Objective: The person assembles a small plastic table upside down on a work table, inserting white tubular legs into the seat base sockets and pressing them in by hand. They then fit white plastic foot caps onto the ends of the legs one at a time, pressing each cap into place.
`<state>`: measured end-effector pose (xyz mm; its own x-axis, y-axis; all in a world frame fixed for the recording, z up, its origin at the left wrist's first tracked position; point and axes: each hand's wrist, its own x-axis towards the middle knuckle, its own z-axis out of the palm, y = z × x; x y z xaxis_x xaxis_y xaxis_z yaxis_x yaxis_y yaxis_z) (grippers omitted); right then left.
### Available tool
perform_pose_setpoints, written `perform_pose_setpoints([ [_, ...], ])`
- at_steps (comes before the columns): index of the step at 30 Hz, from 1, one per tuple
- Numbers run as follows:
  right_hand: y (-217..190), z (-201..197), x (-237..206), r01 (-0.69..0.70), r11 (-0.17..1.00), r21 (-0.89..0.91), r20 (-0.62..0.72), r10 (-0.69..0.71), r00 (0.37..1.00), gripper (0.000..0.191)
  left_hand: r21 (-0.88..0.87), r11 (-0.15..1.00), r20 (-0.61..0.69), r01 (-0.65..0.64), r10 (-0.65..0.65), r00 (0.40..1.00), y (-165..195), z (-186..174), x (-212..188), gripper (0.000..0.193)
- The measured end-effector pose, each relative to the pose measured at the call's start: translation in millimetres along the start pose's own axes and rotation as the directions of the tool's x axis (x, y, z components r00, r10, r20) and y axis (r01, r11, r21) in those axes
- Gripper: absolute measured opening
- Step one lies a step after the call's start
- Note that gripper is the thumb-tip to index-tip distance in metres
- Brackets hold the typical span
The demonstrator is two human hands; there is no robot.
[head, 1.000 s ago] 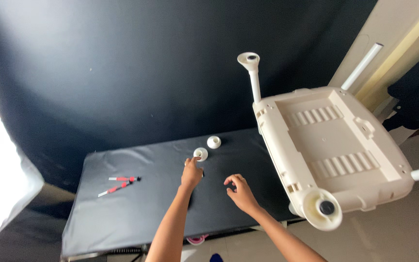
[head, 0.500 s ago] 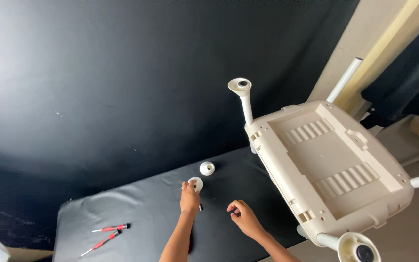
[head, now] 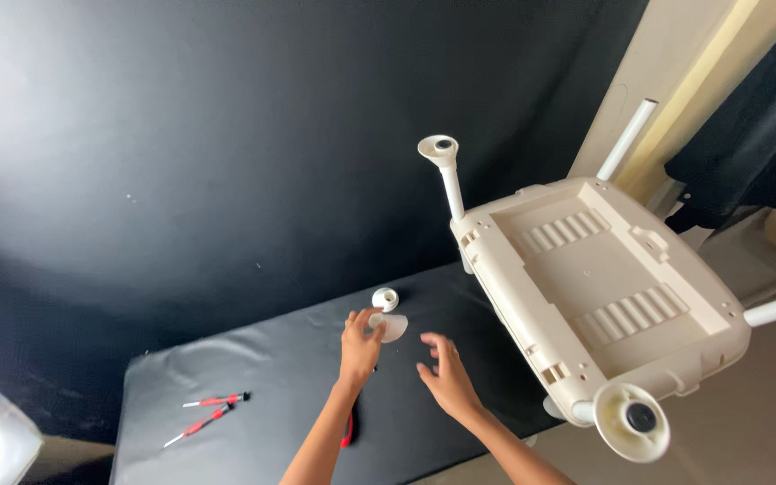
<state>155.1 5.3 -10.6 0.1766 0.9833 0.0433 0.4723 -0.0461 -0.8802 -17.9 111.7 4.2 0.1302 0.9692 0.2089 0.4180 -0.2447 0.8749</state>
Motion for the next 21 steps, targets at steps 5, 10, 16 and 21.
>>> perform_pose_setpoints([
  [5,-38.3,-9.1,2.2,0.297,0.955,-0.027,-0.107,-0.298,0.949,0.075,-0.045,0.997,0.031,0.060,-0.059,0.998,38.4,-10.0,-1.8,0.041],
  [10,-47.5,-26.3,-20.1,0.287,0.956,0.067,0.045,-0.290,0.956,0.068,-0.072,0.990,0.088,0.117,-0.111,0.990,75.8,-17.3,-42.1,0.056],
  [16,-55.5,-51.5,-45.7,0.188,0.979,0.082,0.275,-0.203,0.940,0.077,-0.030,0.985,0.052,0.168,-0.166,0.985,112.9,-11.9,-90.7,0.070],
  [21,-46.2,-64.6,-64.7,0.180,0.974,0.135,0.368,-0.218,0.904,0.069,-0.097,0.973,-0.015,0.209,-0.211,0.977,122.8,0.1,-135.0,0.071],
])
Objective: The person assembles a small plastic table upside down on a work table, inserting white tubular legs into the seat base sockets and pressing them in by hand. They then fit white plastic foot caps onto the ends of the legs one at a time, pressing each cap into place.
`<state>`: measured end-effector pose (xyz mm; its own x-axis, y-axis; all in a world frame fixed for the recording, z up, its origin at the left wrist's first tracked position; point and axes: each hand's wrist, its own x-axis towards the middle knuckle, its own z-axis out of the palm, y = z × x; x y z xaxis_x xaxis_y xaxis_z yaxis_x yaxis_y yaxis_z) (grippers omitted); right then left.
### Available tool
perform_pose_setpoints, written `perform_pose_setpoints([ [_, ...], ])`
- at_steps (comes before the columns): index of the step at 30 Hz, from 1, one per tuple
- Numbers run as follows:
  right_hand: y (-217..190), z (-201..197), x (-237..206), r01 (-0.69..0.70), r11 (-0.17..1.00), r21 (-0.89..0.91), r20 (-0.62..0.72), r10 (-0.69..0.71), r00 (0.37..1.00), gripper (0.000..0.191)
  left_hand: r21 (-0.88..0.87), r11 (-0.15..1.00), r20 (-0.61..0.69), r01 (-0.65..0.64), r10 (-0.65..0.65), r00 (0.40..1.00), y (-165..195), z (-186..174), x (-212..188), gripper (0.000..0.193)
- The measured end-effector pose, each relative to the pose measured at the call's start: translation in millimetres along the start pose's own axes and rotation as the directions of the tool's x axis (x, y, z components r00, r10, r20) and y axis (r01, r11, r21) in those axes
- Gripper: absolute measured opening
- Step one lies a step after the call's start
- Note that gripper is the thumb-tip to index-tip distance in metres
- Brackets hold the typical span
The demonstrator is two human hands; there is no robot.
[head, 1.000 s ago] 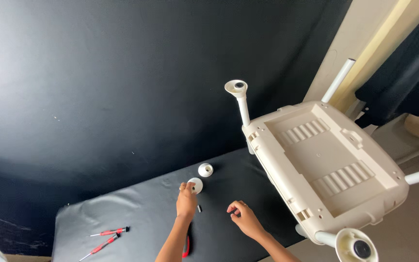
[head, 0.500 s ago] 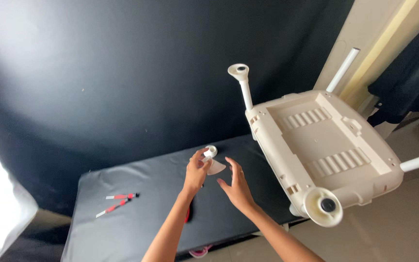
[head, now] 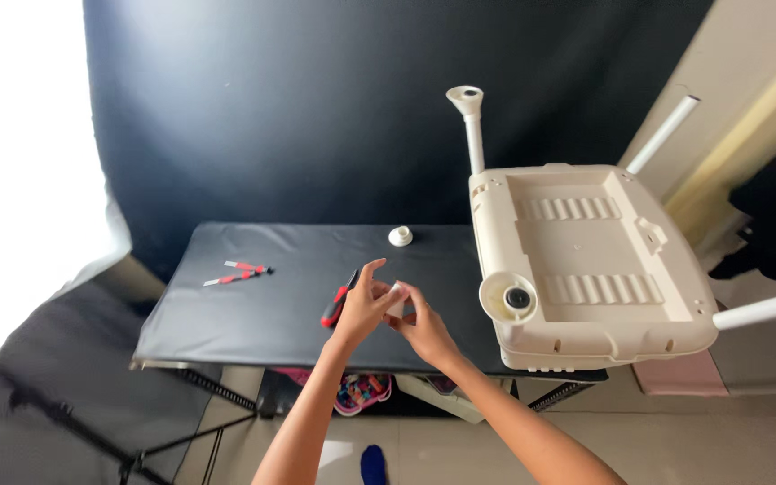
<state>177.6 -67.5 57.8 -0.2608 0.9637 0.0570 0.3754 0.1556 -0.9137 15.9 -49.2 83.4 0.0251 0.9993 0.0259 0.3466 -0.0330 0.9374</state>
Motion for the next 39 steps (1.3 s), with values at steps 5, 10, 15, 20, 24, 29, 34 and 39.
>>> perform_pose_setpoints([
  [5,20.9,15.8,-9.9,-0.090,0.898,0.432,0.089,0.057,0.994,0.059,-0.080,0.992,-0.160,-0.100,0.087,0.983,-7.2,-0.2,-51.2,0.061],
  [10,29.0,23.8,-26.3,-0.167,0.781,0.602,0.215,0.043,0.976,0.060,0.096,0.978,-0.085,-0.184,0.192,0.978,6.2,-2.7,-100.7,0.083],
  [15,25.5,11.5,-48.4,-0.281,0.690,0.667,0.312,0.083,0.946,0.059,0.184,0.959,-0.204,-0.214,0.250,0.946,27.8,11.4,-128.3,0.079],
  [20,34.2,-13.7,-81.0,-0.320,0.541,0.778,0.348,0.052,0.936,0.054,0.077,0.989,-0.267,-0.129,0.145,0.953,32.6,43.5,-156.4,0.075],
  [24,35.0,-47.8,-134.7,-0.142,0.710,0.690,0.169,0.033,0.985,0.051,-0.087,0.994,-0.229,-0.060,0.039,0.973,35.3,84.0,-178.3,0.069],
  [29,23.7,-116.9,-196.1,0.523,0.825,-0.214,-0.147,-0.557,0.817,0.073,-0.146,0.985,-0.187,0.089,-0.116,0.975,59.0,160.2,-181.9,0.063],
  [34,32.5,-191.9,-216.3,0.326,0.913,-0.246,-0.193,-0.375,0.907,0.059,-0.110,0.992,-0.086,0.060,-0.069,0.994,99.3,232.0,-166.2,0.065],
  [39,61.4,-275.9,-220.9,0.370,0.897,-0.242,-0.283,-0.430,0.857,0.057,0.072,0.982,0.015,-0.175,0.174,0.985,148.3,288.6,-146.9,0.061],
])
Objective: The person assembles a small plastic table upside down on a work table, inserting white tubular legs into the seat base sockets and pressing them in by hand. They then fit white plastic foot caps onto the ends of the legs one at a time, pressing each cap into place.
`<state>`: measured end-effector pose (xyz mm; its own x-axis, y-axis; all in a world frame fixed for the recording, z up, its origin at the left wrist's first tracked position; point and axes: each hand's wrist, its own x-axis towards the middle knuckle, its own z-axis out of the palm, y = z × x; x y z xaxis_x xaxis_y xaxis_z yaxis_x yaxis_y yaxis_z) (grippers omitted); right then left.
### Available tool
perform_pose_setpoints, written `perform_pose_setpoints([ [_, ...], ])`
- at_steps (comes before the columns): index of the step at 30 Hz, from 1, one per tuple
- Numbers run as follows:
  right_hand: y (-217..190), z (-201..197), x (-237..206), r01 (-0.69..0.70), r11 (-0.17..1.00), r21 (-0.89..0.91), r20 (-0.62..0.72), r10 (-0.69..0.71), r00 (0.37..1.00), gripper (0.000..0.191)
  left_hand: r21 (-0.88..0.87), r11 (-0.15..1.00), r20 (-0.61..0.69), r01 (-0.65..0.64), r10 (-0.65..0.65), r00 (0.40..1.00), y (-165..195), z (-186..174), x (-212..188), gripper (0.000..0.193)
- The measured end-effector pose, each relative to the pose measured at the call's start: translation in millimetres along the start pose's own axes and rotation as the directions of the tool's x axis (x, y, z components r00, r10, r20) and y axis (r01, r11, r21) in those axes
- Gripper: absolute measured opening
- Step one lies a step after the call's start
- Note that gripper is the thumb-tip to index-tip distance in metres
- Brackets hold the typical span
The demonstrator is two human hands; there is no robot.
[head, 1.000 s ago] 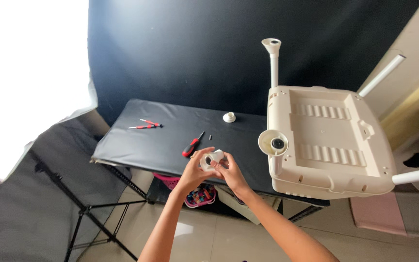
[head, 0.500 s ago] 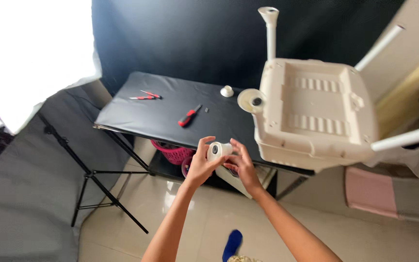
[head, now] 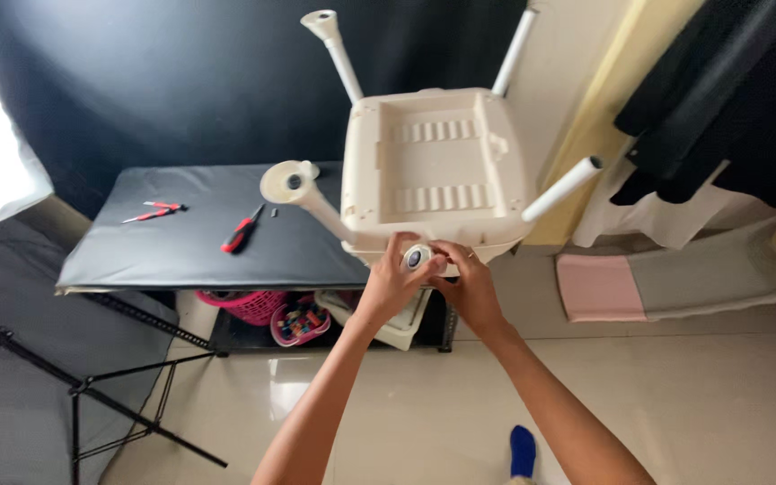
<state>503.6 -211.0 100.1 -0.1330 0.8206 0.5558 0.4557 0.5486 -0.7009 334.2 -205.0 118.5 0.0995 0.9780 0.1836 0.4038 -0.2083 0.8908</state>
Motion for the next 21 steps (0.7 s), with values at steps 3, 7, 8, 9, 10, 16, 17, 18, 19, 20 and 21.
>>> perform_pose_setpoints([
  [3,24.6,-43.9,16.2,-0.091,0.990,0.110,-0.014,0.093,0.996,0.056,0.005,0.999,0.120,-0.034,0.033,0.992,34.9,26.1,31.6,0.060],
  [7,47.2,-104.0,49.6,-0.190,0.966,0.178,0.074,0.179,0.981,0.051,-0.058,0.997,0.168,-0.056,0.065,0.984,88.2,53.1,68.9,0.067],
  [8,51.2,-119.2,57.6,-0.154,0.965,0.213,0.073,0.141,0.987,0.053,-0.058,0.998,0.192,-0.026,0.037,0.981,101.4,59.1,77.2,0.069],
  [9,53.8,-133.1,64.7,-0.120,0.961,0.248,0.072,0.106,0.992,0.054,-0.057,0.998,0.218,0.005,0.008,0.976,113.9,64.8,84.4,0.070],
  [10,55.4,-144.6,70.5,-0.122,0.965,0.230,0.076,0.107,0.991,0.054,-0.059,0.998,0.244,0.038,-0.023,0.969,125.0,71.9,89.3,0.072],
  [16,65.1,-194.0,99.0,0.002,0.967,0.254,0.119,-0.034,0.992,0.057,-0.116,0.972,0.169,-0.203,0.221,0.961,164.1,89.2,100.2,0.082],
  [17,69.3,-199.7,102.4,-0.019,0.968,0.251,0.139,-0.017,0.990,0.057,-0.111,0.977,0.162,-0.185,0.201,0.966,168.9,94.0,102.4,0.084],
  [18,74.6,-204.5,104.9,-0.040,0.968,0.247,0.161,0.000,0.987,0.056,-0.106,0.981,0.154,-0.165,0.180,0.972,173.4,99.2,105.2,0.086],
  [19,81.1,-209.3,107.2,0.001,0.962,0.273,0.161,-0.047,0.986,0.054,-0.098,0.984,0.145,-0.146,0.159,0.976,177.8,103.8,109.0,0.088],
  [20,88.3,-213.7,109.2,0.042,0.953,0.300,0.160,-0.094,0.983,0.052,-0.059,0.992,0.153,-0.111,0.118,0.981,181.9,108.0,113.5,0.090],
  [21,96.0,-216.7,111.3,0.082,0.941,0.329,0.154,-0.139,0.978,0.050,-0.019,0.997,0.162,-0.075,0.077,0.984,185.6,112.0,118.8,0.091],
])
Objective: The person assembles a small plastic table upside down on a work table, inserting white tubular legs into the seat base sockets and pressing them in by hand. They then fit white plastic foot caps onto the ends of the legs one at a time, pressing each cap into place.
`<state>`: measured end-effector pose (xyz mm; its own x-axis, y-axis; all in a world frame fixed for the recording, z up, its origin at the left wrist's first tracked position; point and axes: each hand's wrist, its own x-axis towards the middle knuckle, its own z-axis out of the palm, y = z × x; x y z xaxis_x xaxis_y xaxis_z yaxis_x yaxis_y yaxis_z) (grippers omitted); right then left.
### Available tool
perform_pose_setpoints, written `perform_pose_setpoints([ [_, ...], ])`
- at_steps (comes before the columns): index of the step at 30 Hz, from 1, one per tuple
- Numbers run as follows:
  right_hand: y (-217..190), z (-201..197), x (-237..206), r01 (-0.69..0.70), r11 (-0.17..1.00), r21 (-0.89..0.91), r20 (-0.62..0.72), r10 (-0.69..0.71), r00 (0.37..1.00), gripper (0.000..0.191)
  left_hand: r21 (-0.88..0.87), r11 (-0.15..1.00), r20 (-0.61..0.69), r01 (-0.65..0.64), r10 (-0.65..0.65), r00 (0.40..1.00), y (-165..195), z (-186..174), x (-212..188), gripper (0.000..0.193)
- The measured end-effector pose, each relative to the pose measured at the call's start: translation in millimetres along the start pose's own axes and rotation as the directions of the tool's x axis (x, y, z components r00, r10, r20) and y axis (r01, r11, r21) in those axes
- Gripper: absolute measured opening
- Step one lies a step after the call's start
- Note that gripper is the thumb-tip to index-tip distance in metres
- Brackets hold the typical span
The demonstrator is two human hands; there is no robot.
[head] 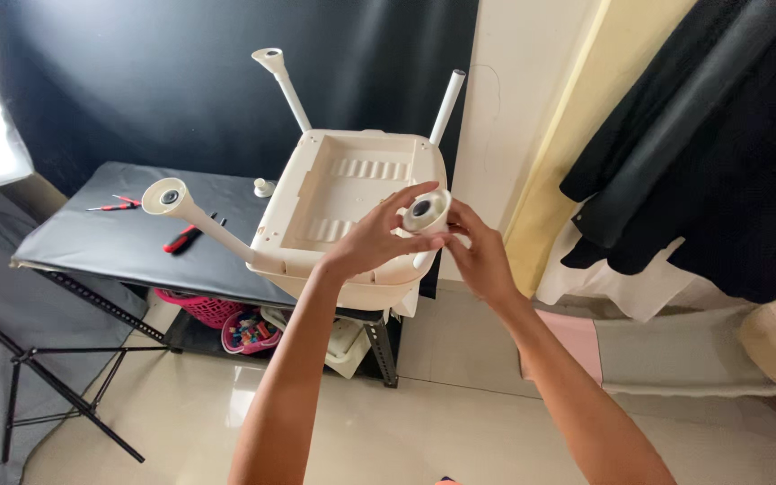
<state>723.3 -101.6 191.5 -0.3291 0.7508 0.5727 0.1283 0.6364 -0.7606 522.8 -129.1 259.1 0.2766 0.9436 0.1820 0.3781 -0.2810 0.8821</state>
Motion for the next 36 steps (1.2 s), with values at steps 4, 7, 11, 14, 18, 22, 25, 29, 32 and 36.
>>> perform_pose_setpoints([
  [4,24.2,-13.9,6.1,-0.056,0.972,0.230,0.035,0.049,0.998,0.043,-0.010,1.000,-0.059,-0.010,0.010,0.998,5.2,8.6,21.2,0.086],
  [7,30.8,-17.5,8.4,-0.143,0.955,0.260,0.078,0.127,0.989,0.048,0.076,0.996,-0.108,-0.054,0.063,0.992,3.6,17.9,32.8,0.087],
  [11,24.2,-19.4,5.4,-0.106,0.927,0.359,0.042,0.098,0.994,0.078,0.228,0.973,-0.206,-0.031,0.079,0.975,2.0,33.8,42.4,0.082],
  [14,18.2,-21.4,5.5,-0.022,0.931,0.365,0.002,0.022,1.000,0.092,0.210,0.978,-0.238,-0.008,0.059,0.969,0.7,45.2,44.7,0.084],
  [18,14.2,-25.6,14.6,0.078,0.993,0.085,-0.023,-0.076,0.997,0.055,0.151,0.988,-0.220,-0.037,0.070,0.973,-14.0,41.9,44.9,0.089],
  [22,3.4,-38.5,23.5,-0.203,0.970,0.132,0.003,0.204,0.979,0.071,-0.005,1.000,-0.210,-0.030,0.029,0.977,-53.9,26.2,45.4,0.096],
  [25,-8.4,-54.5,30.5,-0.142,0.990,0.019,0.078,0.141,0.987,0.073,0.125,0.988,-0.075,0.093,-0.084,0.994,-93.3,36.1,43.2,0.096],
  [29,-12.2,-67.7,46.1,-0.132,0.956,-0.264,0.218,0.192,0.957,0.063,0.099,0.995,-0.132,0.011,0.002,0.991,-131.0,67.9,47.1,0.074],
  [32,-5.4,-67.8,57.3,-0.077,0.941,-0.329,0.302,0.182,0.936,0.059,0.089,0.995,-0.130,0.036,-0.024,0.991,-138.4,83.6,53.8,0.061],
  [36,0.8,-67.1,71.7,-0.177,0.965,-0.195,0.421,0.246,0.873,0.055,0.002,0.988,-0.121,0.153,-0.152,0.981,-133.9,89.7,60.5,0.051],
])
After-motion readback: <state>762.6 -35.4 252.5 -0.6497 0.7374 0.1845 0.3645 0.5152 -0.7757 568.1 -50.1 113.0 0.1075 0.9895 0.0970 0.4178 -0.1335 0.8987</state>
